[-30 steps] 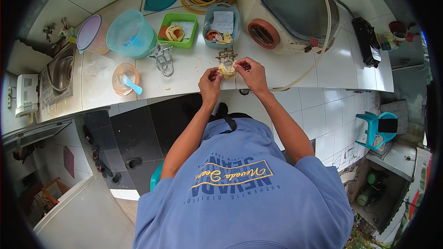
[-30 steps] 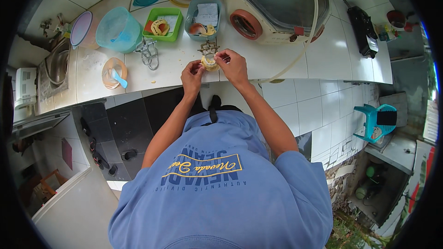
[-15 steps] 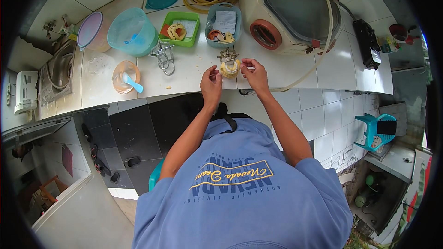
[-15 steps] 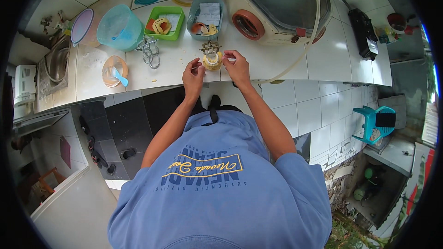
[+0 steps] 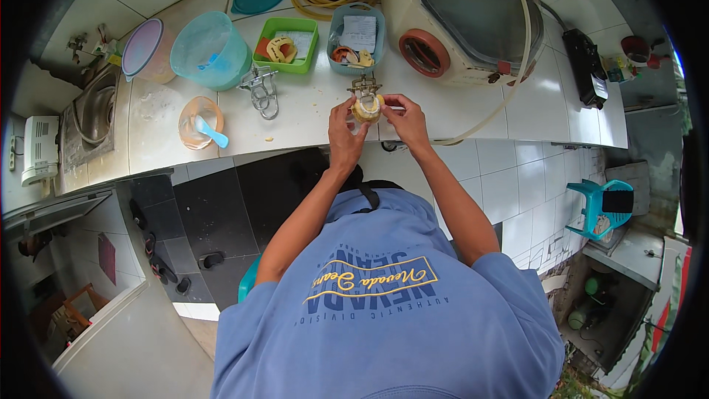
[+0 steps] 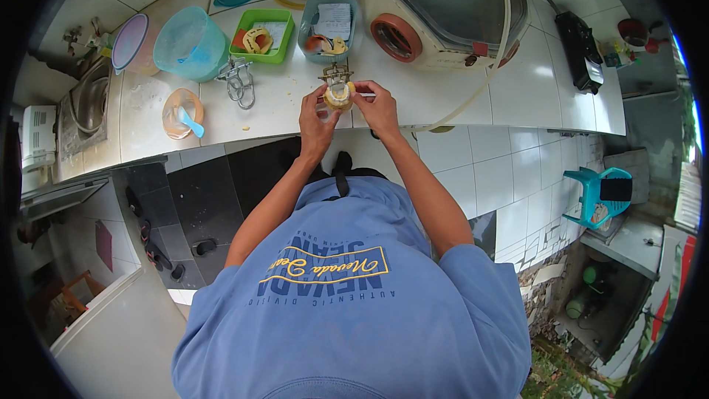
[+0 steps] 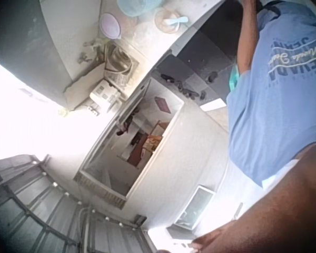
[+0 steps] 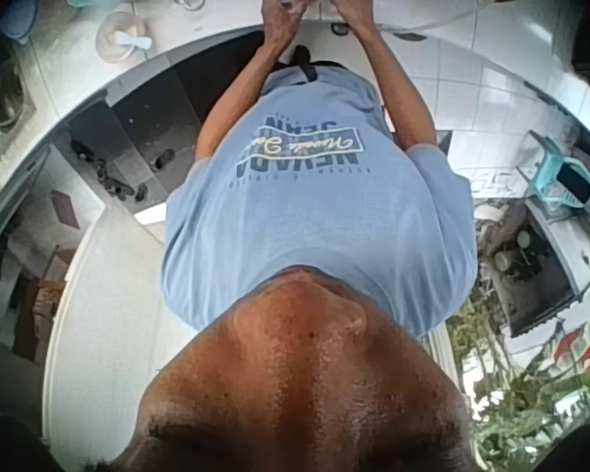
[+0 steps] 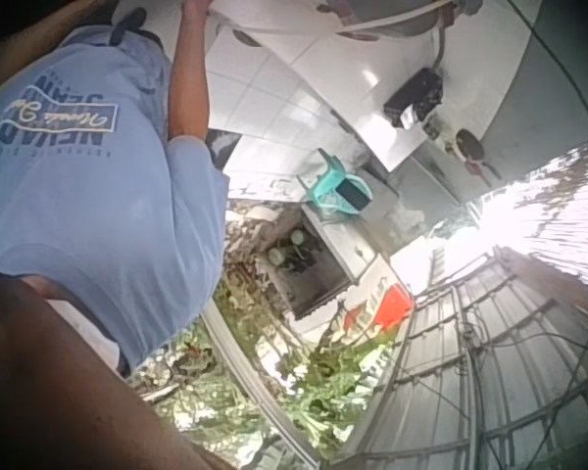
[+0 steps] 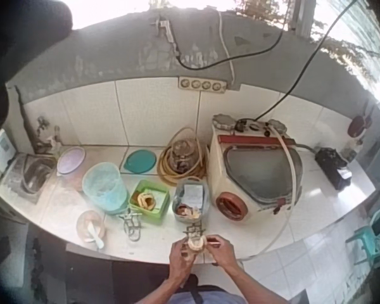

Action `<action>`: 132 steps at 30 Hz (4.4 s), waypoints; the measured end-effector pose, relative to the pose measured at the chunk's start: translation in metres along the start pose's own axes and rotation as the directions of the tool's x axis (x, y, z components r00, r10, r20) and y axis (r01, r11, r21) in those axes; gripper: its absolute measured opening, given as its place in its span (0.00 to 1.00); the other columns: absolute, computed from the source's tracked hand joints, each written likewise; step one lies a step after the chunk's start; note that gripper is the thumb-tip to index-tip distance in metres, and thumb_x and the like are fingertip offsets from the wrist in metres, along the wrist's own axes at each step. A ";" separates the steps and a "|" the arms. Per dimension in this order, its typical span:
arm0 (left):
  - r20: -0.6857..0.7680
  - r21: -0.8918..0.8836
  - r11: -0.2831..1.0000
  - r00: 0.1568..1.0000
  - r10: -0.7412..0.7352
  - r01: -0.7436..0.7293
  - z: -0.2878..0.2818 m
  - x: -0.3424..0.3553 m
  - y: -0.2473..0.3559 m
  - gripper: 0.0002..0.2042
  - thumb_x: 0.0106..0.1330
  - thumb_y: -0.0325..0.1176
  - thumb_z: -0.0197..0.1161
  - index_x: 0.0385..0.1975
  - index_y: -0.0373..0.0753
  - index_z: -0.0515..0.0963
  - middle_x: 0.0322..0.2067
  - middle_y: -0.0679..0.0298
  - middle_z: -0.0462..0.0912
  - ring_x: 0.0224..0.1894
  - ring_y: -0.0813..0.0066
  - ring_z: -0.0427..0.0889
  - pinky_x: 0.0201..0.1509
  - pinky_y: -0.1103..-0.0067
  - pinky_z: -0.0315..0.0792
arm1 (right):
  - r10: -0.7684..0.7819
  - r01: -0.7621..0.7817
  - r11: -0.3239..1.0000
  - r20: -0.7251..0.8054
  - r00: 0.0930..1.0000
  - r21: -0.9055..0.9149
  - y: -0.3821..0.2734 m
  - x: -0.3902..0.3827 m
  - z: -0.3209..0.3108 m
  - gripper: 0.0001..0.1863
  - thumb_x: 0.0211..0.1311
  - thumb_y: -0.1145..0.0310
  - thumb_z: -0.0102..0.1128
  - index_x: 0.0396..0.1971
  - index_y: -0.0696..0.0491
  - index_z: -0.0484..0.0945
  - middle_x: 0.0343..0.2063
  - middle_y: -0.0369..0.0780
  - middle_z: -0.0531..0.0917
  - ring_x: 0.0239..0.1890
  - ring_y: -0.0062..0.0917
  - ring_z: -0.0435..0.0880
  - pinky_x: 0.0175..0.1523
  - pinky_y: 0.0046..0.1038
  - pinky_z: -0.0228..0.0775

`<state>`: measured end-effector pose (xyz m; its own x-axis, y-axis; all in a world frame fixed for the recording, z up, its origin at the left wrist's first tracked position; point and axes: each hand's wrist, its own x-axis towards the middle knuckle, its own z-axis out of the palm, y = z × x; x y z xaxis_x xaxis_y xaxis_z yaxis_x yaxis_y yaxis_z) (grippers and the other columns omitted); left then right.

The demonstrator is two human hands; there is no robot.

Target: The person applies plaster from a bowl onto a dental model and an articulator using a spatula.

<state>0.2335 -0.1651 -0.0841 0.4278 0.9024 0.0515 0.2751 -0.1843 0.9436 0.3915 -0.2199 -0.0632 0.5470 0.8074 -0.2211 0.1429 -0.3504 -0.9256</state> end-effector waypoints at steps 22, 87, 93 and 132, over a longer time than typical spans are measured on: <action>-0.033 0.002 0.999 0.999 0.043 -0.043 0.002 -0.003 -0.001 0.31 0.57 0.23 0.71 0.62 0.41 0.71 0.55 0.56 0.74 0.54 0.63 0.78 0.49 0.72 0.79 | -0.008 0.009 1.000 0.038 0.999 -0.018 -0.012 -0.009 -0.001 0.25 0.58 0.57 0.74 0.49 0.57 0.82 0.41 0.41 0.88 0.40 0.23 0.88 0.44 0.24 0.79; -0.057 -0.548 0.776 0.912 -0.406 0.312 -0.089 -0.047 -0.036 0.20 0.72 0.35 0.60 0.61 0.35 0.71 0.51 0.57 0.78 0.53 0.67 0.79 0.53 0.75 0.76 | -0.160 0.180 0.980 -0.213 0.964 0.079 -0.053 -0.034 -0.015 0.17 0.68 0.63 0.65 0.49 0.60 0.81 0.42 0.41 0.86 0.40 0.23 0.85 0.47 0.24 0.77; 0.204 -0.979 -0.116 0.828 -0.522 0.169 -0.235 -0.040 -0.069 0.38 0.77 0.61 0.37 0.64 0.26 0.64 0.59 0.47 0.73 0.61 0.58 0.74 0.67 0.65 0.70 | -0.475 0.471 0.880 0.166 0.864 0.066 -0.157 -0.068 0.101 0.14 0.66 0.65 0.65 0.47 0.57 0.82 0.39 0.43 0.84 0.38 0.29 0.85 0.45 0.29 0.78; 0.499 -0.853 -0.108 0.737 -0.456 0.511 -0.324 0.026 -0.022 0.23 0.71 0.47 0.45 0.58 0.39 0.74 0.54 0.57 0.79 0.57 0.57 0.78 0.62 0.56 0.75 | -0.252 0.330 0.852 0.236 0.939 -0.405 -0.221 -0.143 0.233 0.14 0.59 0.72 0.58 0.44 0.56 0.83 0.24 0.48 0.83 0.23 0.40 0.83 0.33 0.40 0.75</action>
<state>-0.0405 -0.0114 0.0025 0.6198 0.5544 -0.5554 -0.5452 0.8132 0.2034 0.0895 -0.1472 0.1010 0.2828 0.9580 -0.0470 0.6367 -0.2241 -0.7378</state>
